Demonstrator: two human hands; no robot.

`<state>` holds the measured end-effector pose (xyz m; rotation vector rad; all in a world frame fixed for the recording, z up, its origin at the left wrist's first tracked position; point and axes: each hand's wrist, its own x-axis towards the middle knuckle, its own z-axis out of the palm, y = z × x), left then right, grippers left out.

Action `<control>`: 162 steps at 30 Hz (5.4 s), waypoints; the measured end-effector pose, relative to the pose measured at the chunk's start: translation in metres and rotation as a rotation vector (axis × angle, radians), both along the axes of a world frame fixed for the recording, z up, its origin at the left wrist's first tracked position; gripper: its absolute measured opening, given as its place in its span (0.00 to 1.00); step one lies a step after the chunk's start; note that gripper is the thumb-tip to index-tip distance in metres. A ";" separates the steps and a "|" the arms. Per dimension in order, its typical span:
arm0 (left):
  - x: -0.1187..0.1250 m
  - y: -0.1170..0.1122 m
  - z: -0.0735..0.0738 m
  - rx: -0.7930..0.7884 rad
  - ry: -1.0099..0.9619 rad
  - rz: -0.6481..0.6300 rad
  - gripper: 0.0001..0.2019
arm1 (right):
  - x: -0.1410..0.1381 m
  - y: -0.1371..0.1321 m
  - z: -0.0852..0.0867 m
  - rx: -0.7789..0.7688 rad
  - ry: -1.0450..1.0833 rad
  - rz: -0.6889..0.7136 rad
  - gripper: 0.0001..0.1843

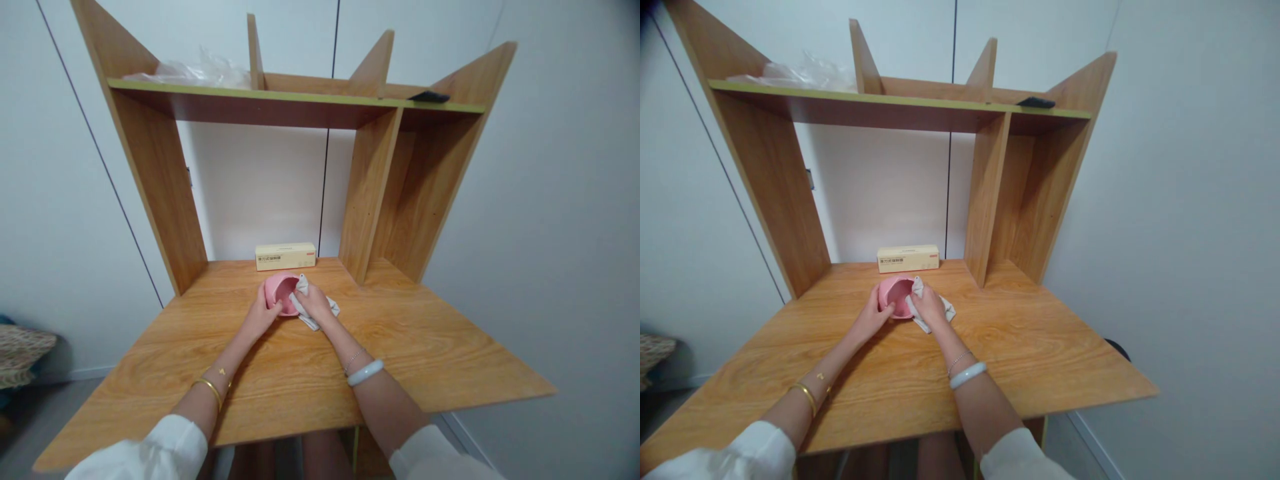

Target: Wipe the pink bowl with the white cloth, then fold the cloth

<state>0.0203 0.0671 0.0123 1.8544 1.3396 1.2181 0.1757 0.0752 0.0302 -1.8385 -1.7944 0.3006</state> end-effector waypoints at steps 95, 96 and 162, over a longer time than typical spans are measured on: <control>0.004 -0.005 -0.006 0.061 -0.103 -0.004 0.44 | -0.004 0.015 -0.027 0.280 0.542 0.096 0.17; 0.004 -0.004 -0.006 0.059 -0.116 -0.001 0.42 | -0.005 0.015 -0.026 0.266 0.537 0.106 0.16; 0.000 -0.014 0.001 -0.012 -0.067 0.007 0.38 | -0.001 0.006 -0.025 0.300 0.329 -0.012 0.23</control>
